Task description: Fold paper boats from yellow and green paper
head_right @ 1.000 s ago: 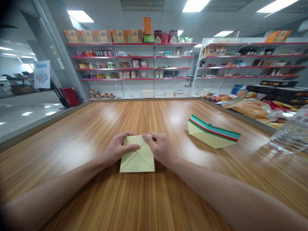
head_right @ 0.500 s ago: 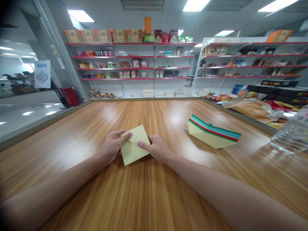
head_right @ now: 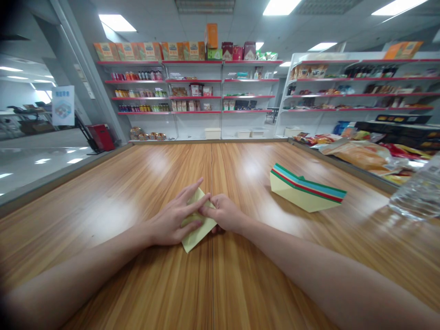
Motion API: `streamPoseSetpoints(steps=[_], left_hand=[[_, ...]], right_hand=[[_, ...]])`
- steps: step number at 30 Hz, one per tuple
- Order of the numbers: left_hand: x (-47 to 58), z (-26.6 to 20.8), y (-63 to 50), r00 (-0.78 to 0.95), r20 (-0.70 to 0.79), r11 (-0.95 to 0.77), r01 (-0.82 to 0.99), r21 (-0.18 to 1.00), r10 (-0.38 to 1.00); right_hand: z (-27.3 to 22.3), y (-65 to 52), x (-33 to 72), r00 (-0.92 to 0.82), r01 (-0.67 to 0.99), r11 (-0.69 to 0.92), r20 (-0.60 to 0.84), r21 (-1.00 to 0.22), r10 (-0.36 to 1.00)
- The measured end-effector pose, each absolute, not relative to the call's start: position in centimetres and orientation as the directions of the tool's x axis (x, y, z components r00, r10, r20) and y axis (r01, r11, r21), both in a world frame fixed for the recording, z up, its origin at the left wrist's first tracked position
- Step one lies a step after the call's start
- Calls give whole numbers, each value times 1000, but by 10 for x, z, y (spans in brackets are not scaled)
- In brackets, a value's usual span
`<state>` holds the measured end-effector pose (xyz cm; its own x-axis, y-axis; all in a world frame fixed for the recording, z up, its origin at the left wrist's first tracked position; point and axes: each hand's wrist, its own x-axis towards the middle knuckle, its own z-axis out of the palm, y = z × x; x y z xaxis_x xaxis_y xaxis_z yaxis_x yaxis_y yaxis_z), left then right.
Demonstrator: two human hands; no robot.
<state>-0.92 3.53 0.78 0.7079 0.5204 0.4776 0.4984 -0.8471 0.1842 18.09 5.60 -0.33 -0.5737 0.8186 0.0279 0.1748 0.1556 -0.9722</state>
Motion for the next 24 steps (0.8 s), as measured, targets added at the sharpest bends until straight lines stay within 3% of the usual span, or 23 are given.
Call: streamPoseSetpoints(steps=[6, 10, 15, 24], left_hand=[[-8, 3, 39, 635, 483, -795, 531, 294, 602], [-8, 1, 43, 555, 490, -736, 574, 359, 672], [-10, -1, 49, 413, 524, -637, 674, 373, 744], [-10, -2, 48, 480, 501, -673, 660, 335, 720]], right_hand=[[-5, 59, 180, -562, 173, 188, 60, -967, 825], [-5, 62, 179, -512, 63, 203, 143, -977, 847], [-3, 62, 178, -528, -61, 152, 161, -987, 834], [-9, 60, 178, -413, 26, 234, 203, -972, 888]])
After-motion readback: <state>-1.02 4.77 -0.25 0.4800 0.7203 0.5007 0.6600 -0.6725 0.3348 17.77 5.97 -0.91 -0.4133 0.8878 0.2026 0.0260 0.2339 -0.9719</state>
